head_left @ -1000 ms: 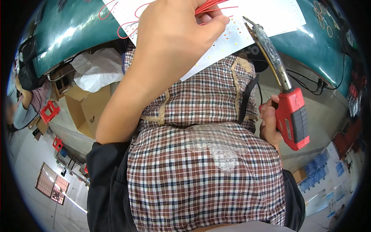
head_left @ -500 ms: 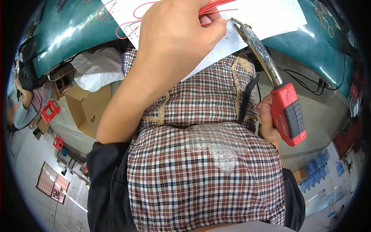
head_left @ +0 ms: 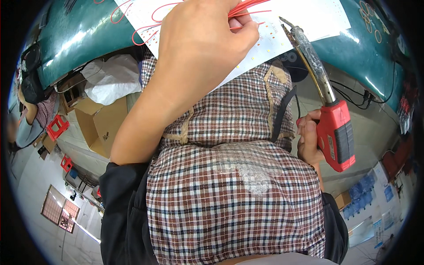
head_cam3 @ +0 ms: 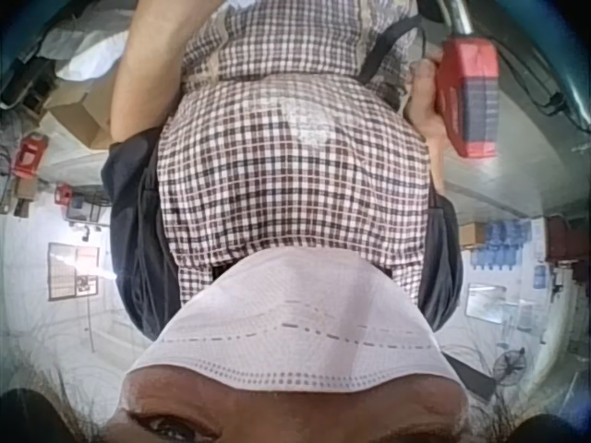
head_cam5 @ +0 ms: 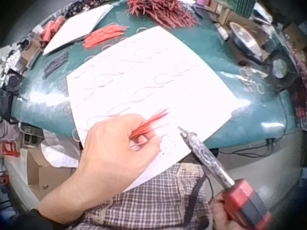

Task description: Soldering red wires onto an LED board at an assembly station.

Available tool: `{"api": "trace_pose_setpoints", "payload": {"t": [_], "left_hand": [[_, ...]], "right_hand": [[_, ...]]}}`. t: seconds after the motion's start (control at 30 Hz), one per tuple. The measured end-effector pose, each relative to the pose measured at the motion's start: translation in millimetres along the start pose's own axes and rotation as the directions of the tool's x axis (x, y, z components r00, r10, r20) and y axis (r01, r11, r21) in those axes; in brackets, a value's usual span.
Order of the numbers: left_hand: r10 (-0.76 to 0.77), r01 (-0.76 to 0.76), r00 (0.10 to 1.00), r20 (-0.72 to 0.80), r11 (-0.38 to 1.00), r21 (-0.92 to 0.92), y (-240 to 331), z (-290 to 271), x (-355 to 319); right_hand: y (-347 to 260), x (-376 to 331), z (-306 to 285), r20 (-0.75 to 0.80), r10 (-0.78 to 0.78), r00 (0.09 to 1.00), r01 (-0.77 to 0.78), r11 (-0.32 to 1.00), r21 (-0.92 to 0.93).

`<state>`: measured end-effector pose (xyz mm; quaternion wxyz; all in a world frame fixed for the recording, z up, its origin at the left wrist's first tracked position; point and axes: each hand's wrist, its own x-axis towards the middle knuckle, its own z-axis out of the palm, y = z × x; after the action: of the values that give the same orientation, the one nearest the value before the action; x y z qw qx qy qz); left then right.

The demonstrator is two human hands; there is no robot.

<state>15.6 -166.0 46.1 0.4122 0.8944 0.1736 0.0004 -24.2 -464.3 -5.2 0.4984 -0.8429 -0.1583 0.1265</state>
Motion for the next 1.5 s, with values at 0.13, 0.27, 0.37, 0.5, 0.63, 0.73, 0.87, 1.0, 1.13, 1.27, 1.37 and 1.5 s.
{"api": "trace_pose_setpoints", "payload": {"t": [0.13,0.27,0.37,0.5,0.63,0.73,0.87,1.0,1.13,1.27,1.37,1.5], "left_hand": [[0.023,-0.023,1.0,-0.01,0.999,0.04,0.8,2.1,-0.3],[0.02,-0.019,1.0,-0.013,0.999,0.051,1.8,2.8,0.1],[0.027,-0.026,1.0,-0.01,0.999,0.027,1.8,2.2,0.7],[0.022,-0.022,1.0,-0.003,1.0,0.015,2.3,1.9,0.7],[0.084,-0.083,0.996,-0.03,0.996,0.036,3.9,2.7,-0.6],[0.073,-0.072,0.997,-0.021,0.996,0.048,3.1,3.4,-0.6],[0.163,-0.157,0.985,-0.058,0.982,0.101,-1.4,6.3,2.7],[0.225,-0.215,0.97,-0.096,0.971,0.106,-4.6,11.5,4.6],[0.28,-0.269,0.953,-0.115,0.957,0.105,-4.8,17.5,7.3],[0.211,-0.201,0.973,-0.094,0.974,0.107,-3.8,23.0,10.8],[0.2,-0.19,0.975,-0.093,0.976,0.107,-2.4,24.2,11.8],[0.205,-0.193,0.975,-0.088,0.973,0.126,1.0,23.0,9.2]], "right_hand": [[5.1,-0.3,-3.5,0.018,0.036,0.999,-0.035,0.998,-0.06],[11.5,-0.4,-2.9,0.026,0.023,0.999,-0.021,0.998,-0.051],[13.2,-0.2,-3.5,0.026,-0.033,0.999,0.034,0.998,-0.044],[7.6,2.2,-5.6,0.041,-0.037,0.998,0.041,0.994,-0.103],[-1.3,5.6,-4.1,0.013,0.015,1.0,-0.015,1.0,-0.022],[-0.6,9.7,-1.4,-0.039,-0.02,0.999,0.02,1.0,0.002],[3.9,7.8,2.7,-0.113,-0.038,0.993,0.039,0.999,0.015],[5.8,6.5,1.7,-0.128,-0.012,0.992,0.02,0.998,0.061],[3.7,9.1,0.3,-0.088,-0.034,0.996,0.037,0.999,0.027],[-0.2,10.4,4.4,-0.099,-0.03,0.995,0.031,0.999,0.016],[-0.9,14.0,4.0,-0.074,-0.041,0.996,0.044,0.999,0.03],[-0.5,15.5,4.1,-0.081,-0.032,0.996,0.035,0.999,0.035]]}}
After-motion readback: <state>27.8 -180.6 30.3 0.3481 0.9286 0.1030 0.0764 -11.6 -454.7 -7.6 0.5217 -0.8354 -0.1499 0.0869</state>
